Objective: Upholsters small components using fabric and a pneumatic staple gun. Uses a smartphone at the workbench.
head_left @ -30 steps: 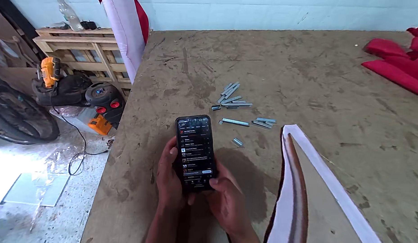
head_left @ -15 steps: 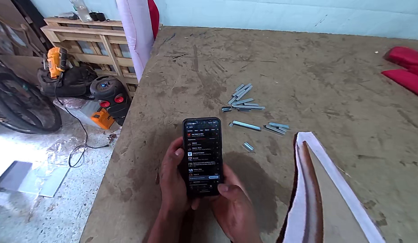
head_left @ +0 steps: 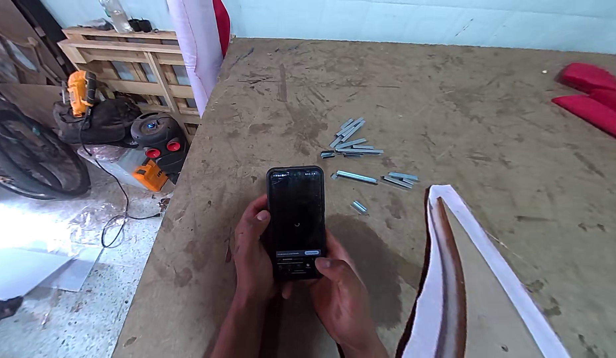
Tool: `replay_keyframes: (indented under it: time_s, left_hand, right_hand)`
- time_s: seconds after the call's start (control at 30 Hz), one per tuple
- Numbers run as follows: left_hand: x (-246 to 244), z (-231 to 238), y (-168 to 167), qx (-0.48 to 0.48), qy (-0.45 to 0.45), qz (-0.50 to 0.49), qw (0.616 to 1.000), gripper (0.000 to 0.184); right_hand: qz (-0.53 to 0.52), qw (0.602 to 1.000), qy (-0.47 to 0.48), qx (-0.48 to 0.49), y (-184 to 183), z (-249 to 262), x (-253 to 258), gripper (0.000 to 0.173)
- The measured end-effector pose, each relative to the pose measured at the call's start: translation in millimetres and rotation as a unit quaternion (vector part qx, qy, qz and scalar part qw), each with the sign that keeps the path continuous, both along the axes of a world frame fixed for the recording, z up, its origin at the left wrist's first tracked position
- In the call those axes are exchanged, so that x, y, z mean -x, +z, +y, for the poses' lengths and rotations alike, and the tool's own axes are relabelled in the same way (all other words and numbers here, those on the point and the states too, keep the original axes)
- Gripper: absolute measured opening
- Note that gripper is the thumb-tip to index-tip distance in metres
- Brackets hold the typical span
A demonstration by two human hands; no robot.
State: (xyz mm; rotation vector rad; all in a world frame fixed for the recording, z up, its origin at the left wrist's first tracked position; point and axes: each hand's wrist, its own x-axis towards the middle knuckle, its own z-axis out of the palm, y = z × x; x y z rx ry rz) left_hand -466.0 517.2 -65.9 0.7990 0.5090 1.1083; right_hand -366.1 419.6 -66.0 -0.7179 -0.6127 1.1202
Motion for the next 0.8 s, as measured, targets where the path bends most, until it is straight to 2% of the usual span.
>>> replay_keyframes:
  time_s: [0.2,0.37,0.8]
  left_hand:
    - [0.9,1.1,-4.8,-0.03,0.009,-0.014,0.999,0.037]
    - [-1.3,0.1,-4.1,-0.035,0.009,-0.009,0.999,0.035]
    - [-0.6,-0.2,-5.0,-0.073,0.013,0.012,0.997,0.036]
  right_hand:
    - [-0.05,0.996,-0.042,0.066,3.9,-1.0,1.3,0.057]
    - [-0.057,0.994,-0.047,0.077,3.4,-2.0,0.4,0.062]
    - [-0.059,0.995,-0.036,0.075,2.9,-2.2,0.7,0.057]
